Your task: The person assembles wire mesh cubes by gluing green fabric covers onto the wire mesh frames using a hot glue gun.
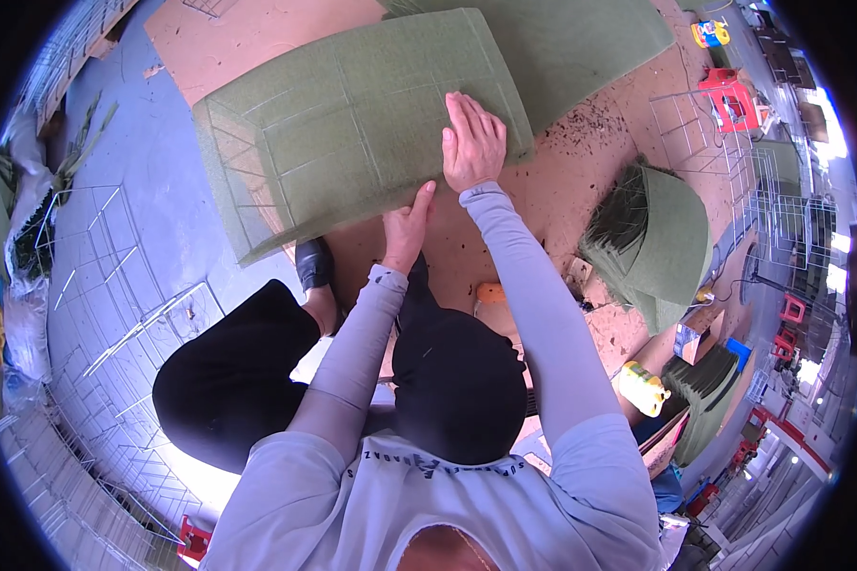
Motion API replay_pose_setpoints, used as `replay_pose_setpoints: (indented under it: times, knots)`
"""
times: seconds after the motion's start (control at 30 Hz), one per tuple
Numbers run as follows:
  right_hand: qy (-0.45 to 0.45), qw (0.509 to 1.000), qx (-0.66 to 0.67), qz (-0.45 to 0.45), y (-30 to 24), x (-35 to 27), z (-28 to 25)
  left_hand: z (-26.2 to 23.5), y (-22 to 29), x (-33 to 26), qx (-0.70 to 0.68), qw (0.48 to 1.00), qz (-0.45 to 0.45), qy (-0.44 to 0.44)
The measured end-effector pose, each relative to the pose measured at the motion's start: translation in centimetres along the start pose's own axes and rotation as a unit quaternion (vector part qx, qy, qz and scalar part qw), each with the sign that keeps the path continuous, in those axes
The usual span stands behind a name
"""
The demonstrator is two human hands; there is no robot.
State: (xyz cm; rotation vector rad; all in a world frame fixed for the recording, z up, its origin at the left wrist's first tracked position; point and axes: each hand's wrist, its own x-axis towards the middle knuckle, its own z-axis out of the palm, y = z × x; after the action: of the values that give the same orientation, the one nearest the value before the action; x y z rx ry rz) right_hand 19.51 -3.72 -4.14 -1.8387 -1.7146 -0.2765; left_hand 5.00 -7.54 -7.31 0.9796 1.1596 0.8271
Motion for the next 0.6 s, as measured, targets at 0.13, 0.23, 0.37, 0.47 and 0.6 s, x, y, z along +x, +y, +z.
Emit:
replay_pose_setpoints:
  times: [0.13, 0.23, 0.37, 0.47, 0.6]
  knots:
    - [0.008, 1.000, 0.007, -0.005, -0.2, 0.0, 0.1, -0.7, -1.1, 0.4, 0.114, 0.991, 0.064, 0.010]
    - [0.008, 1.000, -0.003, -0.001, 0.0, -0.2, 0.0, -0.5, -1.3, 0.6, 0.107, 0.991, 0.082, 0.008]
    - [0.013, 1.000, 0.004, -0.005, 0.1, -0.2, -0.2, -0.6, -1.5, 0.8, 0.100, 0.995, 0.025, -0.010]
    - [0.001, 1.000, -0.003, -0.002, -0.4, -0.2, -0.1, -0.9, -2.3, 1.3, 0.075, 0.997, 0.025, -0.011]
    - [-0.011, 0.999, -0.033, -0.005, -2.0, 0.0, -0.2, -1.0, -2.5, 1.3, 0.065, 0.997, 0.012, -0.029]
